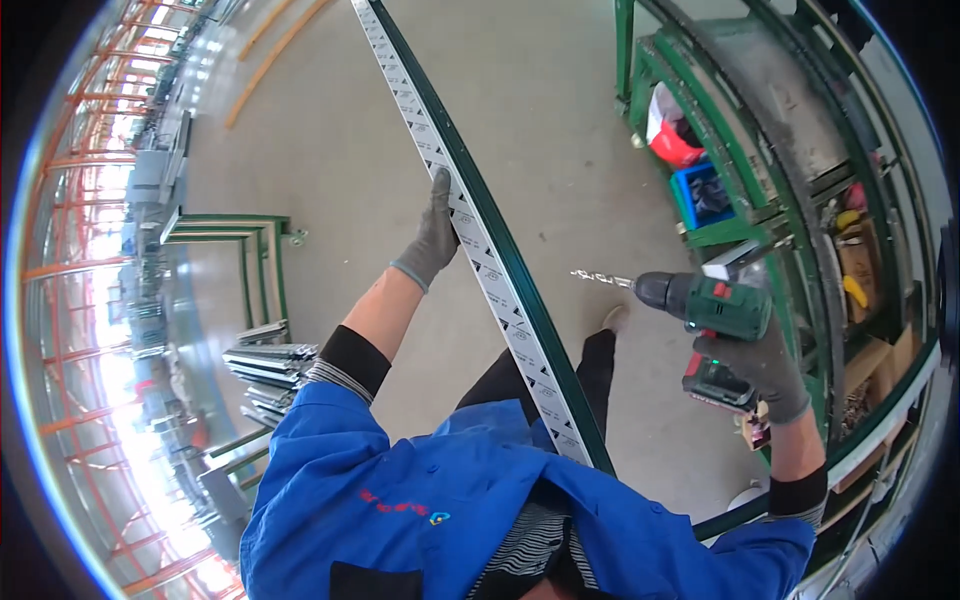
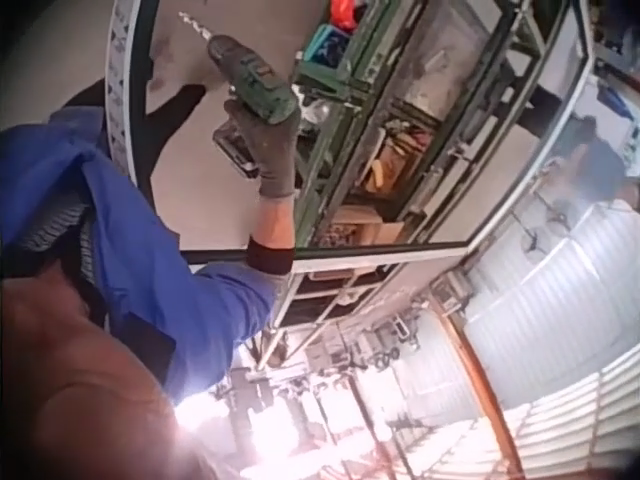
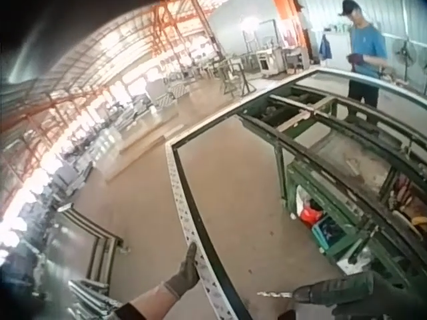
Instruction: The recorder is assembling a large metal frame by drilling and joining sections at an assembly station.
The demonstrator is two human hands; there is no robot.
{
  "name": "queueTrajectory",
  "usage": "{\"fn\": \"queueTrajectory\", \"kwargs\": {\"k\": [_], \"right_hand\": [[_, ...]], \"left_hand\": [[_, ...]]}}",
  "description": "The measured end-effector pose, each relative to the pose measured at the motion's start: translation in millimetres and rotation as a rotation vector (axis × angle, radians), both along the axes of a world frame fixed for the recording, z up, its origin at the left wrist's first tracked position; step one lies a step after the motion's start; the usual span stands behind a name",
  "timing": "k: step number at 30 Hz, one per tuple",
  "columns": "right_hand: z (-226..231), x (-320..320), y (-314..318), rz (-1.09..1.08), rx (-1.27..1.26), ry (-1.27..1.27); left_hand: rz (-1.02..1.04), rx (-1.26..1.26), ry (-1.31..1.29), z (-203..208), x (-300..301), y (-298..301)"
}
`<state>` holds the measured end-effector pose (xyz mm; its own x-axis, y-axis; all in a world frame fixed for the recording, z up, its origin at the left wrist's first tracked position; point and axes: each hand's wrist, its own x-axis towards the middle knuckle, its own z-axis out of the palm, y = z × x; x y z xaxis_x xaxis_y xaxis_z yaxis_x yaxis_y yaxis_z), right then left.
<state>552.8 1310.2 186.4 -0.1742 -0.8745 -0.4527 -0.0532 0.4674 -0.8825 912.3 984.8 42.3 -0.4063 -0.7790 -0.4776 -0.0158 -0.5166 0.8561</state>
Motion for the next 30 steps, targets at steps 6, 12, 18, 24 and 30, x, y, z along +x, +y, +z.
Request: {"fn": "queueTrajectory", "kwargs": {"k": [6, 12, 18, 24, 30], "right_hand": [[-55, -15, -15, 0.097, -0.085, -0.074], [-67, -8, -5, 0.169, -0.041, -0.158], [-76, -4, -19, 0.227, 0.007, -0.258], [-123, -20, -10, 0.427, -0.310, 0.029], [-142, -23, -1, 0.410, -0.365, 0.161]], "left_hand": [[0.059, 0.051, 0.143, -8, 5, -7], [-0.033, 0.067, 0.146, 0, -1, 3], [0.021, 0.090, -0.019, 13, -16, 13], [0.058, 0.065, -0.180, 15, -26, 17], [0.009, 0.075, -0.148, 17, -24, 8]]}}
